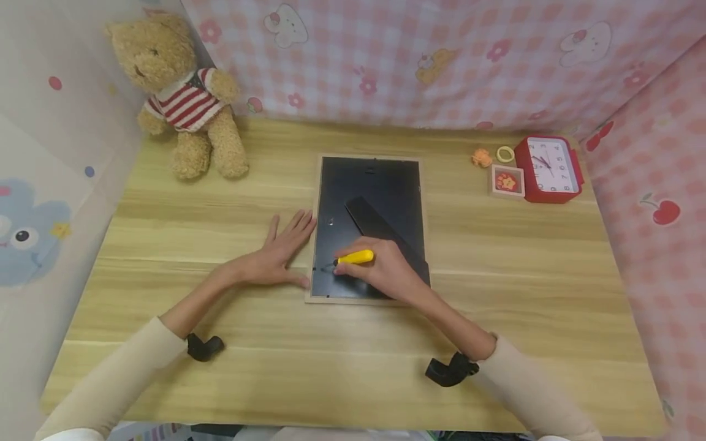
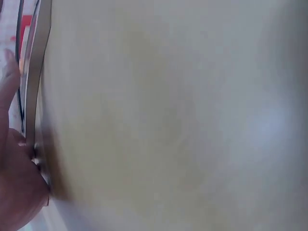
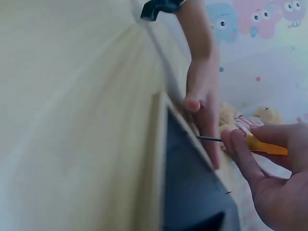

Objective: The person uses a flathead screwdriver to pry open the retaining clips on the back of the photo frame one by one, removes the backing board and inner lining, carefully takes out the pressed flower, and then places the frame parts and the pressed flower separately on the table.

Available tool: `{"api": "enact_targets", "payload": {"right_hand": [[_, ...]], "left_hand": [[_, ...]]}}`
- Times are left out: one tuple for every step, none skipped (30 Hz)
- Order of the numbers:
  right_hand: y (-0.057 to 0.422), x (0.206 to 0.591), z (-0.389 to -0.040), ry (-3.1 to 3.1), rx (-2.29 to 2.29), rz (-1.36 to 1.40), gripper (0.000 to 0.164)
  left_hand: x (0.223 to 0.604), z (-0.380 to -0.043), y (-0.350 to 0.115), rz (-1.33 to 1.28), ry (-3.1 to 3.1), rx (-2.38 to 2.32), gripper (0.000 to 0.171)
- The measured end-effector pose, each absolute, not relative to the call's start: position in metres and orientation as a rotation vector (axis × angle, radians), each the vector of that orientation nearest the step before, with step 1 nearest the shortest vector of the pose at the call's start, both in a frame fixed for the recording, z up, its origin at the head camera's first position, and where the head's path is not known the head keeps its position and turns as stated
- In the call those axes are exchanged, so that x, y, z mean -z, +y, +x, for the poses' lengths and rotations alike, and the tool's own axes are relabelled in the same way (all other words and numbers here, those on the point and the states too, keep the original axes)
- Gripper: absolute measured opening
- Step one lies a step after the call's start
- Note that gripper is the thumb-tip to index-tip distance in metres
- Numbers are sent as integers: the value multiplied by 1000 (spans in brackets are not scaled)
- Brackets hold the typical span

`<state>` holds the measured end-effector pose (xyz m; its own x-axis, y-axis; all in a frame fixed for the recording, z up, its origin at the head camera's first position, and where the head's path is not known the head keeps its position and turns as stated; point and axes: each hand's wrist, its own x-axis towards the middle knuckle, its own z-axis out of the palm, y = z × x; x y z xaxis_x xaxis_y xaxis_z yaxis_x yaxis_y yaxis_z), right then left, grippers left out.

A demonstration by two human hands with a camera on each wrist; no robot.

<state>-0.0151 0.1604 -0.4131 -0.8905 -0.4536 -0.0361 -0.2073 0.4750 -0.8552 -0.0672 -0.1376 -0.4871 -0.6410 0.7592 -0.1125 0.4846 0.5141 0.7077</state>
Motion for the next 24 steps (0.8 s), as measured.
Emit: {"api": "enact_targets", "payload": {"right_hand": [[159, 417, -11, 2466, 1383, -556, 24], [158, 421, -8, 2469, 1390, -548, 24], [157, 424, -6, 2466, 1406, -533, 25], [155, 426, -5, 2465, 1420, -519, 25], [154, 429, -5, 2464, 1435, -508, 25], [153, 432, -5, 2458, 1451, -506, 25], [153, 434, -5, 2450, 1467, -507, 26], [153, 438, -5, 2440, 1481, -507, 26], [154, 443, -7, 2425, 1500, -507, 27], [155, 449, -8, 2404, 1516, -497, 28], [157, 455, -10, 2382, 1534, -487, 29], [158, 459, -12, 2348, 1557, -466, 30], [160, 463, -15, 2325, 1576, -450, 30], [160, 464, -17, 2299, 1589, -418, 30], [159, 464, -18, 2269, 1603, -387, 31], [158, 460, -19, 2237, 1615, -355, 32], [157, 457, -20, 2212, 1625, -331, 32], [156, 451, -20, 2185, 1635, -302, 33], [155, 448, -20, 2164, 1642, -274, 33], [154, 443, -20, 2133, 1649, -233, 33], [154, 443, -20, 2112, 1657, -208, 33], [155, 442, -20, 2098, 1663, -186, 32], [155, 443, -20, 2092, 1670, -170, 31], [156, 444, -19, 2095, 1675, -167, 30]], "left_hand": [[487, -61, -137, 1034, 2350, -906, 151], [486, -56, -137, 1037, 2356, -904, 153], [486, -52, -136, 1038, 2365, -902, 154], [485, -49, -136, 1039, 2380, -895, 153], [485, -47, -135, 1038, 2396, -883, 153], [484, -45, -134, 1031, 2411, -875, 151], [483, -44, -133, 1024, 2423, -867, 150], [482, -43, -133, 1015, 2430, -859, 149], [481, -42, -132, 1008, 2437, -845, 148], [480, -41, -132, 1004, 2441, -839, 148], [480, -41, -131, 1001, 2441, -843, 149], [481, -41, -131, 1000, 2440, -847, 150], [483, -41, -131, 1004, 2440, -853, 151], [485, -42, -131, 1010, 2439, -861, 153], [487, -42, -131, 1016, 2442, -866, 154], [489, -42, -131, 1021, 2441, -872, 156], [491, -42, -131, 1026, 2443, -869, 157], [492, -42, -131, 1029, 2445, -863, 158], [491, -42, -131, 1030, 2443, -866, 157], [490, -42, -131, 1029, 2441, -869, 155], [488, -42, -130, 1024, 2441, -861, 153], [486, -42, -130, 1018, 2440, -850, 151], [484, -41, -129, 1014, 2441, -839, 150], [482, -41, -129, 1008, 2442, -830, 148]]}}
